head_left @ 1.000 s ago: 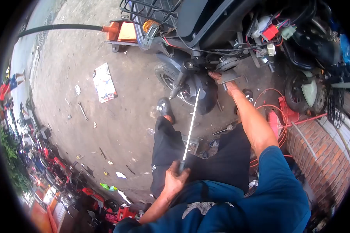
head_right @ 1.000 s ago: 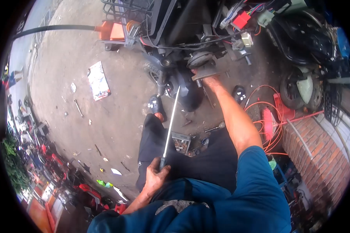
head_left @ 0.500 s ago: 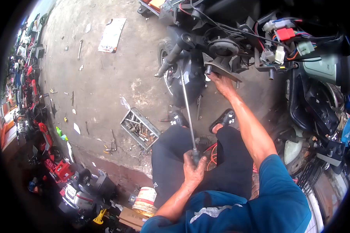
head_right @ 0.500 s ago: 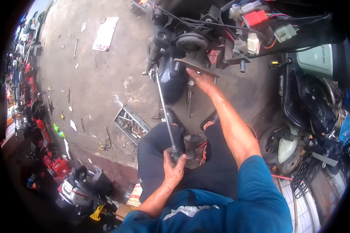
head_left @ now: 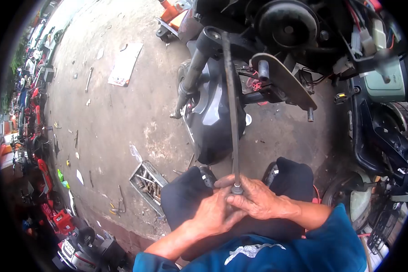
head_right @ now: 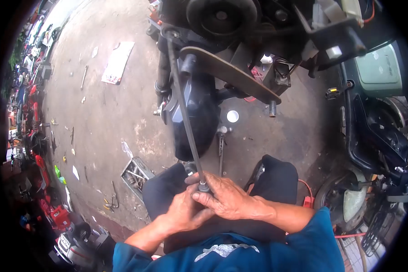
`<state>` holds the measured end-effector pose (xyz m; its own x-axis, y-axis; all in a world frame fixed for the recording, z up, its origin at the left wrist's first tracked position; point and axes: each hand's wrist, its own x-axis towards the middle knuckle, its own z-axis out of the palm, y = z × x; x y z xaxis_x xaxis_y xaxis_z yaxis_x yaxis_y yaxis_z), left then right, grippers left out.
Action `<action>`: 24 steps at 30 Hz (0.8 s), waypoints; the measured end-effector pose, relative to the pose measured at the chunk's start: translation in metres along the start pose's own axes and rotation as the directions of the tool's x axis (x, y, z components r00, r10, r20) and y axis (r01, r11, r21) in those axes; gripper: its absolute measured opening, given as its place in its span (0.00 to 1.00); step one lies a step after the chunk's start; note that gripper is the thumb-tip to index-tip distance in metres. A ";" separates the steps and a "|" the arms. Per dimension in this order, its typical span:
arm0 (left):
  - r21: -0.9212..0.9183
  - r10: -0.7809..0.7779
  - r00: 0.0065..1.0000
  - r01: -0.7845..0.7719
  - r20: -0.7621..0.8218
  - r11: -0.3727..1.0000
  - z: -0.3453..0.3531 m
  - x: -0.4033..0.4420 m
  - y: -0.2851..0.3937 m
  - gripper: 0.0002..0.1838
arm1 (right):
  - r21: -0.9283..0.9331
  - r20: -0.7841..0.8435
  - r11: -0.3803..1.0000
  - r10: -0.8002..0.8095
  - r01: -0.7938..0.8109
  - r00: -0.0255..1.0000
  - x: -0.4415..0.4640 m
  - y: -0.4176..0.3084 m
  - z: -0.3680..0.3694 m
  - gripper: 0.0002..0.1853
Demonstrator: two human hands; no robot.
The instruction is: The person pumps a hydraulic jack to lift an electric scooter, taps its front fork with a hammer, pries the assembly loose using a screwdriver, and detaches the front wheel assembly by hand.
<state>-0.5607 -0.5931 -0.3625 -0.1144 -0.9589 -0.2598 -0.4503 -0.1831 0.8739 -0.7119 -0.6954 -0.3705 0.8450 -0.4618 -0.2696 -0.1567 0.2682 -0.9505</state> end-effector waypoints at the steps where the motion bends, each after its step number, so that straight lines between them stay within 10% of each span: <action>1: 0.162 0.105 0.992 -0.116 0.073 0.980 -0.027 0.010 -0.004 0.29 | -0.056 -0.020 0.998 0.032 -0.033 0.999 -0.001 -0.001 -0.014 0.17; 2: 0.311 0.190 0.968 -0.234 0.166 0.921 -0.054 0.019 -0.012 0.27 | -0.107 -0.046 0.992 0.064 -0.069 0.997 -0.004 -0.001 -0.028 0.16; 6: 0.277 0.148 0.864 -0.010 -0.481 0.961 -0.113 0.068 -0.074 0.27 | -0.426 0.007 0.902 -0.074 0.070 0.997 -0.032 0.012 -0.089 0.18; 10: 0.277 0.141 0.863 -0.002 -0.485 0.961 -0.119 0.137 -0.119 0.37 | -0.420 -0.130 0.907 -0.093 0.031 0.987 -0.075 0.034 -0.112 0.22; 18: -0.343 0.096 0.899 -0.260 -0.427 0.903 -0.119 0.164 -0.132 0.32 | -0.200 -0.257 0.979 -0.099 0.047 0.961 -0.090 0.045 -0.128 0.27; 24: -0.213 0.046 0.838 -0.191 -0.544 0.958 -0.109 0.178 -0.136 0.30 | -0.104 -0.224 0.994 -0.062 0.040 0.973 -0.072 0.038 -0.134 0.30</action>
<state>-0.4235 -0.7626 -0.4835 0.3654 -0.9297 0.0465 -0.2214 -0.0383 0.9744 -0.8471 -0.7659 -0.4078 0.7170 -0.6553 -0.2375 -0.1750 0.1605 -0.9714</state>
